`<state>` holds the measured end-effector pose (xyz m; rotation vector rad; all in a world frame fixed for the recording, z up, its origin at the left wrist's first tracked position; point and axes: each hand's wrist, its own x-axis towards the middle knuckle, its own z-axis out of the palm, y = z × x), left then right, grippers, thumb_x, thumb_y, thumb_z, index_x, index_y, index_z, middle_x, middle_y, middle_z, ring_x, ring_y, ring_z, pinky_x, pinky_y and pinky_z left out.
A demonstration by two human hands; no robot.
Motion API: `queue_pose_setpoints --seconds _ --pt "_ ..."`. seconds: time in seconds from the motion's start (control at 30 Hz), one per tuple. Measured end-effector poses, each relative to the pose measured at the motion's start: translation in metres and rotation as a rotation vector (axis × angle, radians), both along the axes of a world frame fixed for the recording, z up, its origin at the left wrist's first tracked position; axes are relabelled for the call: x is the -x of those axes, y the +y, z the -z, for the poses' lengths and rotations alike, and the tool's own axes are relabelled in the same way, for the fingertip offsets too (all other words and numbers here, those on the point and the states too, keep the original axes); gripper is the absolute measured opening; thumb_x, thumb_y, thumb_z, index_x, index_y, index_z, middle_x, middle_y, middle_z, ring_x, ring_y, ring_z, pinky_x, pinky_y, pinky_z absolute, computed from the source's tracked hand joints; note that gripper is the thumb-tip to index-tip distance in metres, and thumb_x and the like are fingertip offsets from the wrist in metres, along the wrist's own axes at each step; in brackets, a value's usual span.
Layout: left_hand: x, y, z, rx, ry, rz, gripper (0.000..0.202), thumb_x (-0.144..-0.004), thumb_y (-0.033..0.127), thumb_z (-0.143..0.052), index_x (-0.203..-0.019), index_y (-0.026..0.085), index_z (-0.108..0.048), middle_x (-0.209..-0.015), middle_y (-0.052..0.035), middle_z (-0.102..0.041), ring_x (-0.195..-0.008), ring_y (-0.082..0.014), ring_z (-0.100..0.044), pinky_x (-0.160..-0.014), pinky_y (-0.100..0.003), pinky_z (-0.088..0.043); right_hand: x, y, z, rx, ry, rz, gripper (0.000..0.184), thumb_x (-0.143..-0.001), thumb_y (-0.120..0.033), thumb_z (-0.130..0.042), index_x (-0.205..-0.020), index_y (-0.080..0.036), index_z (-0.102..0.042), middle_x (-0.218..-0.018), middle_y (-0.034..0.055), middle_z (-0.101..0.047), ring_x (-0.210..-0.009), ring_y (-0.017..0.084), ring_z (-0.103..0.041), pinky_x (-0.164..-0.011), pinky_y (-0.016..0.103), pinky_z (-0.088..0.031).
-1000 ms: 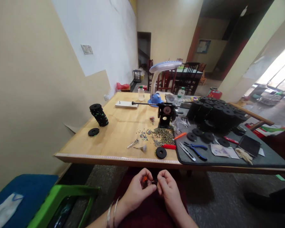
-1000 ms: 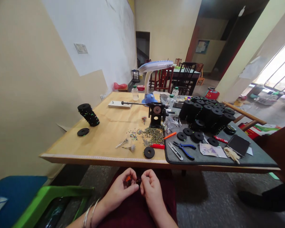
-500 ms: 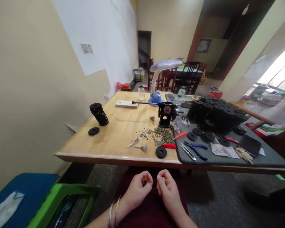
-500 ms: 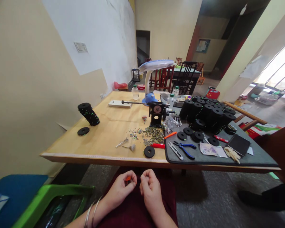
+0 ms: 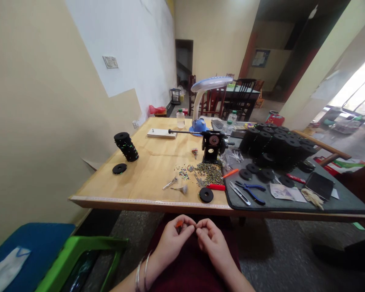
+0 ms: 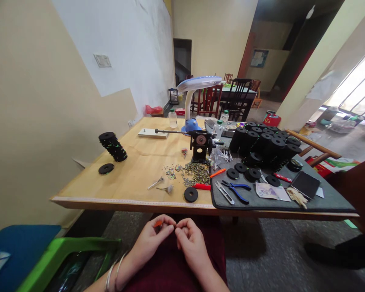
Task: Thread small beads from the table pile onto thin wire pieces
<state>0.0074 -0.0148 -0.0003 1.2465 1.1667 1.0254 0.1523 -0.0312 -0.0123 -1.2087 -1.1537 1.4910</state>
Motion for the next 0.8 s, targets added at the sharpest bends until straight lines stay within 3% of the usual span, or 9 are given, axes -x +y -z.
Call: queue_pose_setpoints --seconds 0.17,0.33,0.47,0.63,0.7,0.8 --pt "0.002 0.001 -0.001 -0.018 -0.013 -0.023 0.015 -0.075 0.031 -0.061 -0.074 0.016 -0.06 -0.066 0.0013 -0.056 -0.061 -0.013 -0.049 -0.061 -0.024 -0.041 0.0 -0.002 -0.003 -0.1 -0.196 -0.054 0.013 -0.072 -0.02 -0.053 -0.062 -0.018 -0.046 -0.051 -0.0073 -0.038 -0.048 0.008 -0.03 -0.046 0.021 -0.024" --pt "0.001 0.003 0.001 -0.058 0.043 -0.098 0.015 -0.075 0.032 -0.06 -0.075 0.017 -0.06 -0.069 -0.0003 -0.059 -0.065 -0.0153 -0.052 -0.065 -0.025 -0.041 0.001 -0.002 -0.005 -0.123 -0.235 -0.034 0.01 -0.066 -0.014 -0.046 -0.06 -0.021 -0.042 -0.049 -0.0077 -0.038 -0.045 0.008 -0.032 -0.044 0.021 -0.024" --pt "0.006 0.007 0.004 -0.06 0.026 -0.15 0.017 -0.075 0.034 -0.06 -0.075 0.017 -0.06 -0.067 0.0007 -0.056 -0.06 -0.0135 -0.049 -0.06 -0.023 -0.04 -0.002 -0.004 0.0 -0.108 -0.207 -0.003 0.012 -0.065 -0.015 -0.047 -0.058 -0.021 -0.041 -0.045 -0.0084 -0.039 -0.041 0.007 -0.033 -0.042 0.02 -0.024" --pt "0.017 0.011 0.009 0.008 -0.09 -0.224 0.018 -0.074 0.035 -0.062 -0.078 0.018 -0.058 -0.056 0.0066 -0.043 -0.05 -0.0093 -0.038 -0.049 -0.02 -0.032 -0.006 -0.004 0.008 0.02 0.014 0.069 0.016 -0.068 -0.026 -0.055 -0.061 -0.021 -0.041 -0.04 -0.0111 -0.036 -0.036 0.005 -0.028 -0.038 0.017 -0.02" --pt "0.02 0.01 0.007 0.03 -0.128 -0.2 0.018 -0.075 0.035 -0.062 -0.078 0.018 -0.057 -0.056 0.0072 -0.041 -0.049 -0.0086 -0.037 -0.048 -0.019 -0.031 -0.007 -0.004 0.009 0.083 0.099 0.106 0.021 -0.07 -0.033 -0.058 -0.064 -0.021 -0.042 -0.04 -0.0111 -0.038 -0.035 0.005 -0.026 -0.037 0.017 -0.018" --pt "0.02 0.007 0.001 0.04 -0.132 -0.11 0.02 -0.075 0.036 -0.063 -0.081 0.017 -0.058 -0.063 0.0048 -0.05 -0.049 -0.0072 -0.038 -0.049 -0.019 -0.032 -0.007 -0.005 0.007 0.106 0.153 0.145 0.027 -0.072 -0.042 -0.062 -0.068 -0.021 -0.045 -0.042 -0.0098 -0.043 -0.035 0.004 -0.026 -0.036 0.016 -0.018"
